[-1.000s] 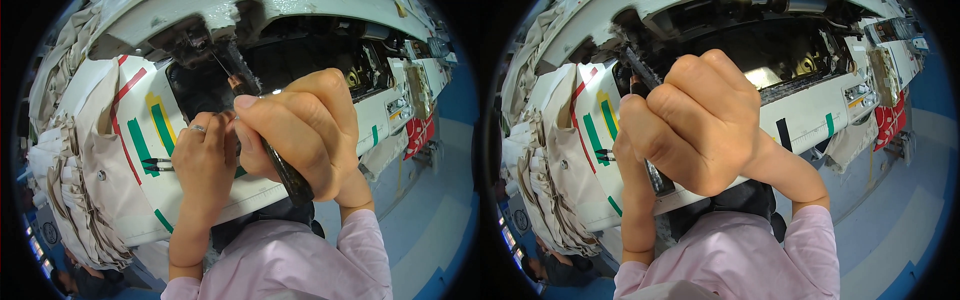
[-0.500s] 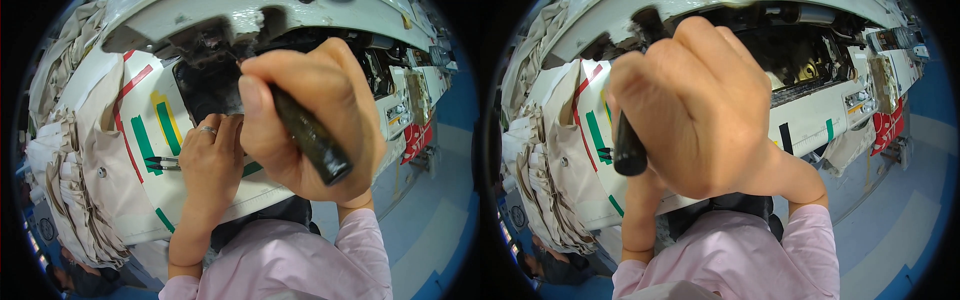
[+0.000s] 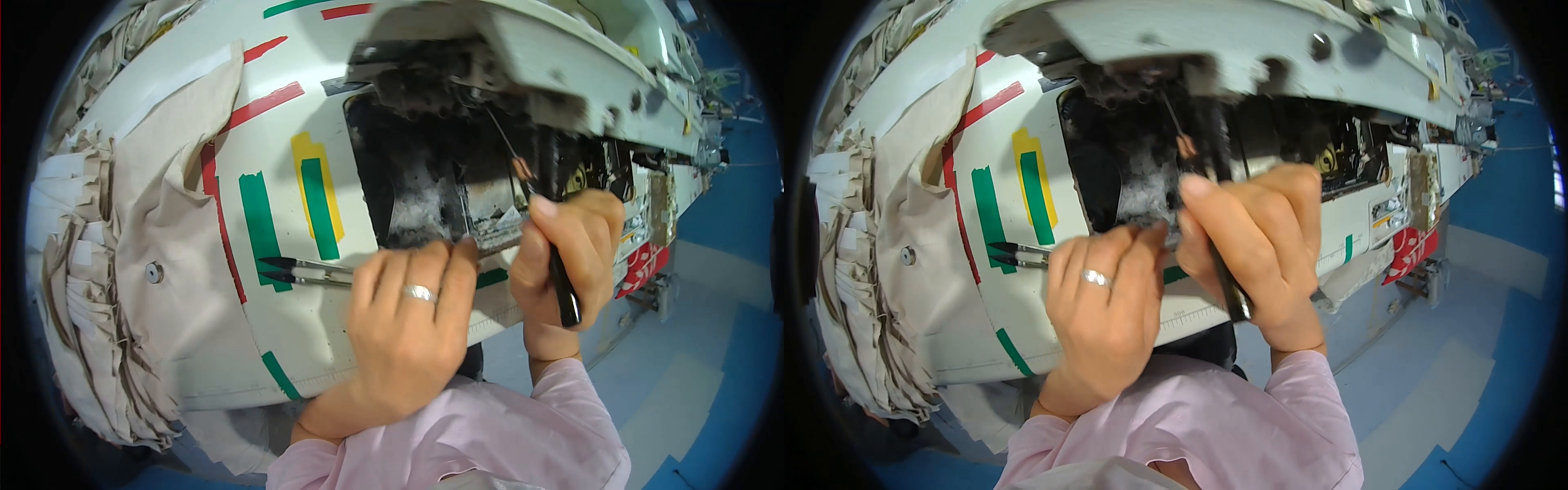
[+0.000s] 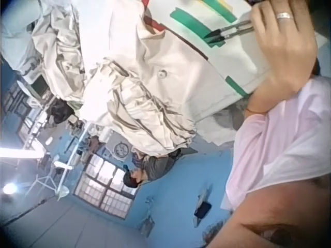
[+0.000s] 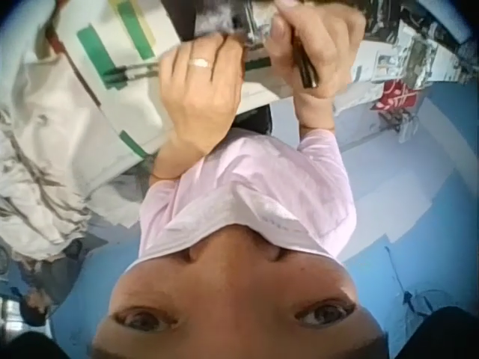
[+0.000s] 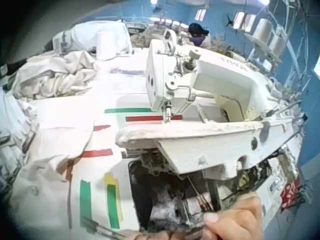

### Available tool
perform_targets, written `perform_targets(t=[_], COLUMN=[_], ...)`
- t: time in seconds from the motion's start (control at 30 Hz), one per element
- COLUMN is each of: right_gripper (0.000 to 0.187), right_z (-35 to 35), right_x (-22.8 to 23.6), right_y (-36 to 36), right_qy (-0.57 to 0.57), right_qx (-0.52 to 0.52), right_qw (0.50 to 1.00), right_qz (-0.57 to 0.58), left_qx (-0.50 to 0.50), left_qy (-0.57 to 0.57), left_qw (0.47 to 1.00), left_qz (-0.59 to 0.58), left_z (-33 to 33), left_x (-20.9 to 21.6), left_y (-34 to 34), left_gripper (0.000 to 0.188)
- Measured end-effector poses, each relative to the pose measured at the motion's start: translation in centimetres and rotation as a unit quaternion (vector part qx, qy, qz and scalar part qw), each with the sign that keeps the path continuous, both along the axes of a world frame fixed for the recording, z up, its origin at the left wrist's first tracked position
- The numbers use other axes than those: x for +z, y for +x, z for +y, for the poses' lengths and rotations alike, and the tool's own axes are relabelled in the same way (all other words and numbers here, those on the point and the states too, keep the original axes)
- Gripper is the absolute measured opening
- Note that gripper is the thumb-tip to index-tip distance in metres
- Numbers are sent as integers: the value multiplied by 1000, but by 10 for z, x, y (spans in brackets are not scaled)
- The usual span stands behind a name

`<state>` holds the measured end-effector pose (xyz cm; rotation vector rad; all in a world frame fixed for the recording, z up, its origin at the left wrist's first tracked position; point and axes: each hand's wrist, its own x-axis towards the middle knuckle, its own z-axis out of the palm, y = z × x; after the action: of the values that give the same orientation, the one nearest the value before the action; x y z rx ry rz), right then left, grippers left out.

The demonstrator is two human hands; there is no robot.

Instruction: Maintaining the internal components of an industrial sewing machine by cleaning it with a brush and adjusting parts with a tool.

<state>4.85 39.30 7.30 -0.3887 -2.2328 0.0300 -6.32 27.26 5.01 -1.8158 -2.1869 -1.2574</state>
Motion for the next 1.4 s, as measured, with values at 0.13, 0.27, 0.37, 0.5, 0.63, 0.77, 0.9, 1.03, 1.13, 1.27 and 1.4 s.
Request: perform_targets(t=[0.13, 0.27, 0.37, 0.5, 0.63, 0.77, 0.9, 1.03, 1.13, 1.27, 1.4], right_gripper=[18, 25, 17, 22, 22, 15, 22, 31, 29, 24, 22], right_z=[-6, -7, -3, -5, -5, -3, 1, 1, -1, -3, 2], right_x=[-1, -3, -12, -8, -13, -18, -18, -16, -17, -20, -21], right_y=[7, 12, 13, 4, -3, 2, 6, 0, -3, 0, 4], right_qy=[25, 37, 80, 83, 75, 95, 88, 20, -8, 53, 109], right_qx=[-47, -20, -31, -70, -82, -67, -46, -69, -67, -46, -34], right_qw=[997, 997, 996, 993, 993, 993, 995, 996, 996, 997, 993], right_qz=[-48, -71, -30, -55, -46, -25, 7, 49, 55, -9, -13], left_qx=[21, -10, -55, -84, -127, -126, -128, -122, -145, -174, -216], left_qy=[22, -30, -113, -90, -80, -89, -97, -68, -26, 14, 32], left_qw=[999, 995, 984, 983, 980, 976, 972, 962, 886, 749, 611], left_qz=[-28, -94, -127, -137, -128, -154, -170, -235, -439, -639, -761], left_z=[-13, -38, -48, -47, -50, -53, -56, -57, -57, -60, -63], left_x=[10, 24, 24, 13, 5, 6, 3, -6, 0, -2, -12], left_y=[-1, -10, -13, -8, -9, -8, -10, -10, -9, -12, -20], left_gripper=[20, 18, 27, 27, 26, 26, 29, 37, 40, 30, 14])
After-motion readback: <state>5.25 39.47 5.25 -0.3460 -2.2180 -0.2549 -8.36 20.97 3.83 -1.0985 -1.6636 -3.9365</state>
